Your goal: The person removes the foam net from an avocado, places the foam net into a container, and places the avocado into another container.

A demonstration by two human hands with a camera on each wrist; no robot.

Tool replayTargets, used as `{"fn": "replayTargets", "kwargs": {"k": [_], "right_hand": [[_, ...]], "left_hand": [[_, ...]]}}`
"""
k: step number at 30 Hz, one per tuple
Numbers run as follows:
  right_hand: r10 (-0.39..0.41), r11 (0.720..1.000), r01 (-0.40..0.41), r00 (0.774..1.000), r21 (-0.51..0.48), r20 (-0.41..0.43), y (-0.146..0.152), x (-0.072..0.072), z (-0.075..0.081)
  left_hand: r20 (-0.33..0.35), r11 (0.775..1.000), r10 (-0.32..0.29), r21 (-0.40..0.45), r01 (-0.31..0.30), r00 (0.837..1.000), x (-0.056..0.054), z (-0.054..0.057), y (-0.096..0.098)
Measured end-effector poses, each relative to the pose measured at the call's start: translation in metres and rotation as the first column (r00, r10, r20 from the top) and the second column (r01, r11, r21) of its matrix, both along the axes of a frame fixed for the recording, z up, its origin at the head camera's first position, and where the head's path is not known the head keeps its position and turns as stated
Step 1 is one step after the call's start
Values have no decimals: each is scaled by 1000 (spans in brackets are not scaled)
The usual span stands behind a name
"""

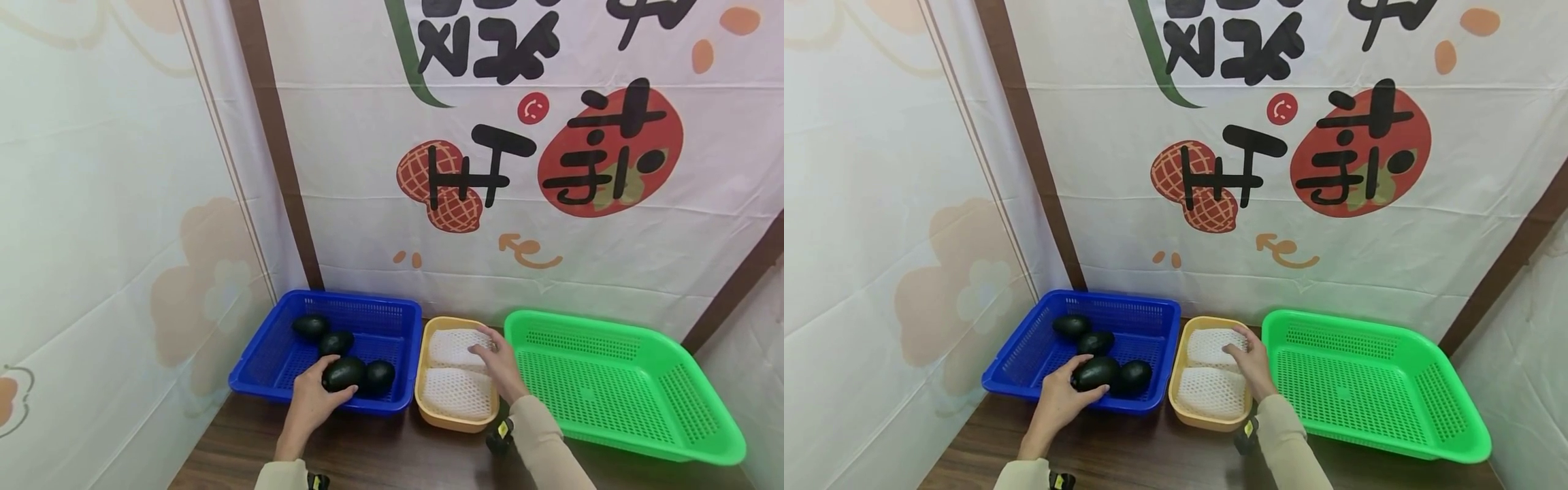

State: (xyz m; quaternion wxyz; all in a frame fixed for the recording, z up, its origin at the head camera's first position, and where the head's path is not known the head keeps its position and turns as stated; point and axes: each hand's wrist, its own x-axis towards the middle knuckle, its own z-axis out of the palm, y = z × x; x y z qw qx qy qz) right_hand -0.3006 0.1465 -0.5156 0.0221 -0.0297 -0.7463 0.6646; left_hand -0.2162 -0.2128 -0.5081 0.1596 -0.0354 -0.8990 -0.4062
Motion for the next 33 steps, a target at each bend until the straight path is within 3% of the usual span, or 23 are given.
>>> {"fn": "replayTargets", "kwargs": {"k": [3,7,12,16,22,26,30,33], "right_hand": [[6,999,-7,999,-42,-38,1,1,3],[-79,988,63,991,-144,-105,2,1,5],[-200,938,144,968,-314,-151,0,-1,6],[-195,916,138,974,-377,-117,-3,-3,3],[-143,918,115,989,-380,-45,-6,-6,-5],[-132,941,115,991,-319,-32,-6,-11,-12],[-94,967,87,995,-240,-20,-6,-15,-19],[-61,959,53,998,-277,-21,-5,-14,-18]], "left_hand": [[0,1000,4,-1,-4,1000,1,1,-1],[-18,1000,11,8,-11,1000,2,2,-1],[-30,990,7,138,-3,1000,5,2,0],[-20,973,13,230,-8,1000,6,3,-1],[-36,964,37,264,-27,999,10,4,-3],[-77,950,45,311,-19,996,13,8,-2],[-101,923,24,385,17,995,16,13,-2],[-99,903,-8,427,49,995,19,16,-2]]}}
